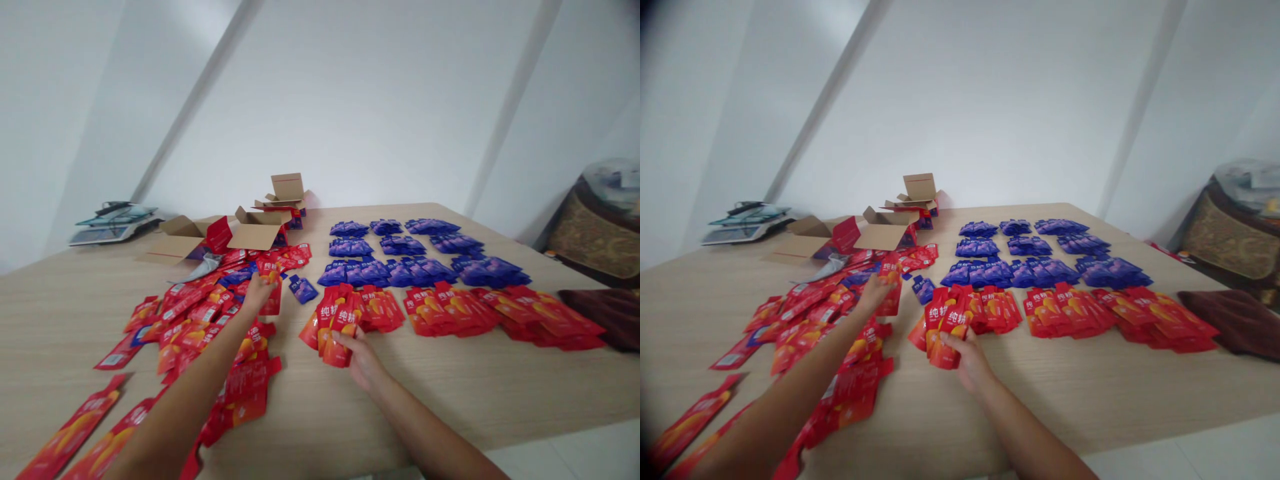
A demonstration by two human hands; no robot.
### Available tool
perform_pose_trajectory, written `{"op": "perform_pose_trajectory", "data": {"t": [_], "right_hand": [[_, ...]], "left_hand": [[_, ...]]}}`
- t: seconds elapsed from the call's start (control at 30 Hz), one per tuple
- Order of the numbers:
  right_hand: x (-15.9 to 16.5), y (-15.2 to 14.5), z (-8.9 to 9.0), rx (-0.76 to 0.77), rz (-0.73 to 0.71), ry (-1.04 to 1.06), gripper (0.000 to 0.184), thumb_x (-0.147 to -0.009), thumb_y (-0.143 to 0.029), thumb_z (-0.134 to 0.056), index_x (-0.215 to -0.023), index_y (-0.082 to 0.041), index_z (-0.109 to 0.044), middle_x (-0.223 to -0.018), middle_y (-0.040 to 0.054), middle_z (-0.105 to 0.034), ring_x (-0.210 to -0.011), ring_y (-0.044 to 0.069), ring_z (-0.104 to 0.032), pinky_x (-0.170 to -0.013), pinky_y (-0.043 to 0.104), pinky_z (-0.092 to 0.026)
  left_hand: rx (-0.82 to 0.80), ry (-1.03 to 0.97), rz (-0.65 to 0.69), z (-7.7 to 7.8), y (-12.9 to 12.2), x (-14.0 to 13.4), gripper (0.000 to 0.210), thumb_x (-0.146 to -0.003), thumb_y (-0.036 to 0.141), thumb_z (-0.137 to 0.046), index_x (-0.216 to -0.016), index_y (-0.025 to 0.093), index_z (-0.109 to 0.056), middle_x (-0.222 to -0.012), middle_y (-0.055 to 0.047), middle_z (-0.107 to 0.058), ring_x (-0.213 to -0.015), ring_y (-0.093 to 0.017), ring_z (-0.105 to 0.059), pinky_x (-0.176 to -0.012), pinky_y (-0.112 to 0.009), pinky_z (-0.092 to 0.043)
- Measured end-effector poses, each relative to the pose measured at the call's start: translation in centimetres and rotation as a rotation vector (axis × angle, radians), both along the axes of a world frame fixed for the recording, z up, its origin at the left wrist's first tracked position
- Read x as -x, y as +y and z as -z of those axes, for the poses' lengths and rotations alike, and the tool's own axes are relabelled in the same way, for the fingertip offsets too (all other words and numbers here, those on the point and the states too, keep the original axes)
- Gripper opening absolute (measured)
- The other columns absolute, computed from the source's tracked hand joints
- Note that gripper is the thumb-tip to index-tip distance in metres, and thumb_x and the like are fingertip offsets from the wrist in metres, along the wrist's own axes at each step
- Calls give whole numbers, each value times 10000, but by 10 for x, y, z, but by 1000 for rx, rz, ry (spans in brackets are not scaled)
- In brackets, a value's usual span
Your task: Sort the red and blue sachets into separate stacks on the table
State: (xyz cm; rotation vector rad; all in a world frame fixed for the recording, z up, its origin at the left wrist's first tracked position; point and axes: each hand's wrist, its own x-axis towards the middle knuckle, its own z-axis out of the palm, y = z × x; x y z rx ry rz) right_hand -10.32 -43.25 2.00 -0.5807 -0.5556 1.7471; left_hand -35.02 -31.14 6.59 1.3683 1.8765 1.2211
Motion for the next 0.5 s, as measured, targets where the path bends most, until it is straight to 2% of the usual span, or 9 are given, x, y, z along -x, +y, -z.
{"op": "perform_pose_trajectory", "data": {"t": [0.07, 0.13, 0.27, 0.33, 0.4, 0.43, 0.5], "right_hand": [[0, 0, -4, -23, 16, -15, 423, -567, -232, -829, -941, -213, -631, -937, 15, -726, -843, 202, -671, -826, 361, -504], [1, -1, -9, -55, 35, -35, 398, -584, -242, -820, -932, -218, -630, -936, 11, -723, -854, 201, -669, -836, 359, -504], [0, -6, -16, -119, 62, -87, 438, -600, -265, -812, -986, -233, -609, -967, 13, -716, -893, 207, -661, -857, 382, -506], [-6, -12, -16, -132, 34, -121, 474, -614, -272, -806, -1035, -242, -588, -1022, 22, -708, -927, 211, -656, -867, 390, -506], [-16, -19, -12, -158, 25, -177, 476, -639, -287, -792, -1061, -248, -577, -1066, 32, -697, -949, 217, -652, -866, 396, -507], [-23, -22, -9, -183, 37, -228, 456, -650, -296, -785, -1054, -245, -581, -1063, 37, -697, -945, 223, -654, -863, 400, -509], [-37, -26, -1, -255, 78, -380, 395, -657, -305, -779, -1004, -229, -607, -1018, 50, -707, -925, 237, -657, -864, 410, -505]], "left_hand": [[-64, -232, 36, -2, -23, -21, 313, -663, 248, -636, -937, 171, -505, -756, -16, -643, -655, -172, -620, -629, -288, -485], [-119, -549, 181, -2, -52, -49, 356, -636, 246, -655, -967, 175, -545, -868, -40, -678, -762, -201, -652, -701, -321, -508], [-141, -827, 377, 3, -108, -107, 436, -685, 273, -650, -1107, 198, -570, -1135, -67, -650, -1048, -246, -605, -907, -366, -468], [-144, -890, 416, 4, -128, -125, 423, -779, 391, -589, -1152, 195, -558, -1192, -77, -625, -1121, -255, -565, -968, -385, -430], [-161, -874, 476, 4, -142, -133, 491, -807, 503, -552, -1186, 191, -539, -1228, -90, -602, -1156, -265, -538, -1000, -394, -403], [-170, -835, 528, 4, -147, -135, 549, -778, 529, -589, -1208, 195, -521, -1244, -95, -590, -1164, -274, -530, -1003, -398, -400], [-187, -698, 658, 5, -153, -134, 681, -666, 473, -735, -1242, 210, -484, -1277, -106, -557, -1178, -290, -513, -1006, -402, -396]]}}
